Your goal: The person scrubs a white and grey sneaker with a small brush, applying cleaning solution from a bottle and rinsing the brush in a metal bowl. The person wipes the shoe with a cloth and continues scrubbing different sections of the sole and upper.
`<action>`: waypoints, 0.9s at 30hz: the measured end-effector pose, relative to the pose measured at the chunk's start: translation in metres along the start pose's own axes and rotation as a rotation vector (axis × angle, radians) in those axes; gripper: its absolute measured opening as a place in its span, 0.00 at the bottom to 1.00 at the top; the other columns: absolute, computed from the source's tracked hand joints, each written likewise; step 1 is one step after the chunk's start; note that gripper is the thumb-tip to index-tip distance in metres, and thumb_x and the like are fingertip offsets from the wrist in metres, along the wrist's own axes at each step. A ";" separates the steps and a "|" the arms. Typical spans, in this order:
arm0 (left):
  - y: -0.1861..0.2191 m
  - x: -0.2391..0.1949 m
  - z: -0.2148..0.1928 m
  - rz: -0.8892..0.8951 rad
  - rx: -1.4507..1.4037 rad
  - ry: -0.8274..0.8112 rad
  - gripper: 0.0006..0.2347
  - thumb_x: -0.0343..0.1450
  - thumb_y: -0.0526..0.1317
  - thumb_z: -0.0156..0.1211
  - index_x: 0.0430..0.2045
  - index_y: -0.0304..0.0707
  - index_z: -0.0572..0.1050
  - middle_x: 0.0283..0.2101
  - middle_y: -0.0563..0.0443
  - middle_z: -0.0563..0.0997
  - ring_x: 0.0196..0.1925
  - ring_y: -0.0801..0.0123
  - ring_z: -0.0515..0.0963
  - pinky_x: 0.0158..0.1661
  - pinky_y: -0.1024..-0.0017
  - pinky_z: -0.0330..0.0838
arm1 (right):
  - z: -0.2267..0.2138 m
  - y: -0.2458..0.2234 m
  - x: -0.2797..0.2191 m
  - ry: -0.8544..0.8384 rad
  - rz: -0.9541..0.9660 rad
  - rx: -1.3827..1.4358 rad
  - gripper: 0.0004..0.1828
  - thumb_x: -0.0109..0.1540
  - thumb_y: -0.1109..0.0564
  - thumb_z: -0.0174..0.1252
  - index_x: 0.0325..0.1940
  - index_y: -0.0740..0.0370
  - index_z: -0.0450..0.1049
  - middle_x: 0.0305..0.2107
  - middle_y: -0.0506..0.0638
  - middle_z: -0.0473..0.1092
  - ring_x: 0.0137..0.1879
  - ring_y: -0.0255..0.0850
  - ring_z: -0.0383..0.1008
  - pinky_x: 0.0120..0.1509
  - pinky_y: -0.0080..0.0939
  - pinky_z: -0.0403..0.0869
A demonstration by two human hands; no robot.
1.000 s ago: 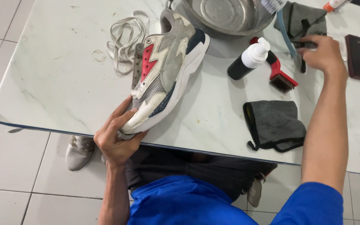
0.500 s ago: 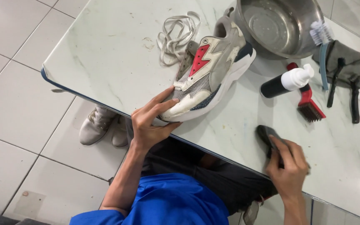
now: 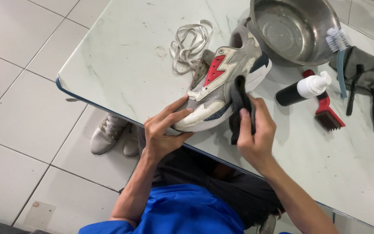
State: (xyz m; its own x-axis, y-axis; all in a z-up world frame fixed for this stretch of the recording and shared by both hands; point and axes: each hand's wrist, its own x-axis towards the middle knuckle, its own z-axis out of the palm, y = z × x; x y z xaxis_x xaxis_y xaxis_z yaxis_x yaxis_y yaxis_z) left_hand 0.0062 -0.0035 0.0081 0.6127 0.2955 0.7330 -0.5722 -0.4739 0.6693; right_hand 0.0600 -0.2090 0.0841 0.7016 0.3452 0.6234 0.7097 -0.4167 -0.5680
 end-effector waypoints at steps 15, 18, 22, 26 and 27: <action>0.006 -0.004 0.000 -0.008 -0.021 -0.056 0.14 0.65 0.45 0.68 0.40 0.39 0.83 0.50 0.37 0.84 0.42 0.44 0.87 0.40 0.62 0.81 | 0.012 -0.049 -0.014 -0.107 -0.613 -0.425 0.29 0.65 0.61 0.34 0.58 0.54 0.80 0.32 0.59 0.66 0.29 0.46 0.65 0.33 0.41 0.69; 0.001 0.003 0.005 0.045 0.010 -0.020 0.13 0.61 0.32 0.71 0.39 0.40 0.84 0.49 0.37 0.85 0.42 0.46 0.87 0.40 0.62 0.81 | 0.010 -0.045 0.001 -0.091 -0.700 -0.566 0.33 0.66 0.64 0.28 0.58 0.52 0.79 0.31 0.60 0.65 0.29 0.47 0.63 0.30 0.39 0.65; 0.005 0.003 0.006 0.037 0.039 -0.006 0.16 0.59 0.35 0.77 0.40 0.47 0.85 0.52 0.41 0.85 0.45 0.50 0.87 0.43 0.60 0.82 | -0.001 -0.005 -0.013 -0.068 -0.739 -0.569 0.32 0.73 0.51 0.27 0.57 0.50 0.82 0.32 0.63 0.69 0.31 0.51 0.68 0.34 0.44 0.71; 0.006 0.001 0.002 0.006 0.043 -0.002 0.20 0.55 0.33 0.79 0.41 0.47 0.84 0.52 0.40 0.84 0.44 0.47 0.87 0.44 0.57 0.83 | -0.014 0.019 -0.011 0.012 -0.642 -0.618 0.21 0.72 0.56 0.45 0.52 0.56 0.86 0.33 0.60 0.69 0.30 0.48 0.67 0.31 0.42 0.68; 0.006 0.000 0.002 0.001 0.043 0.005 0.20 0.56 0.33 0.78 0.41 0.48 0.84 0.52 0.42 0.84 0.44 0.48 0.87 0.43 0.57 0.83 | -0.012 0.011 -0.010 0.017 -0.628 -0.590 0.23 0.72 0.54 0.42 0.52 0.56 0.86 0.33 0.61 0.69 0.31 0.48 0.68 0.31 0.42 0.67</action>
State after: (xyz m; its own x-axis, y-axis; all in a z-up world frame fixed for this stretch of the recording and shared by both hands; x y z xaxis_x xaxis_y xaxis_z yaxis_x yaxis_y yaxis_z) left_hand 0.0034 -0.0078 0.0118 0.6092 0.2991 0.7344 -0.5491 -0.5091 0.6628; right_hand 0.0600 -0.2274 0.0777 0.1860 0.6473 0.7392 0.8136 -0.5233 0.2536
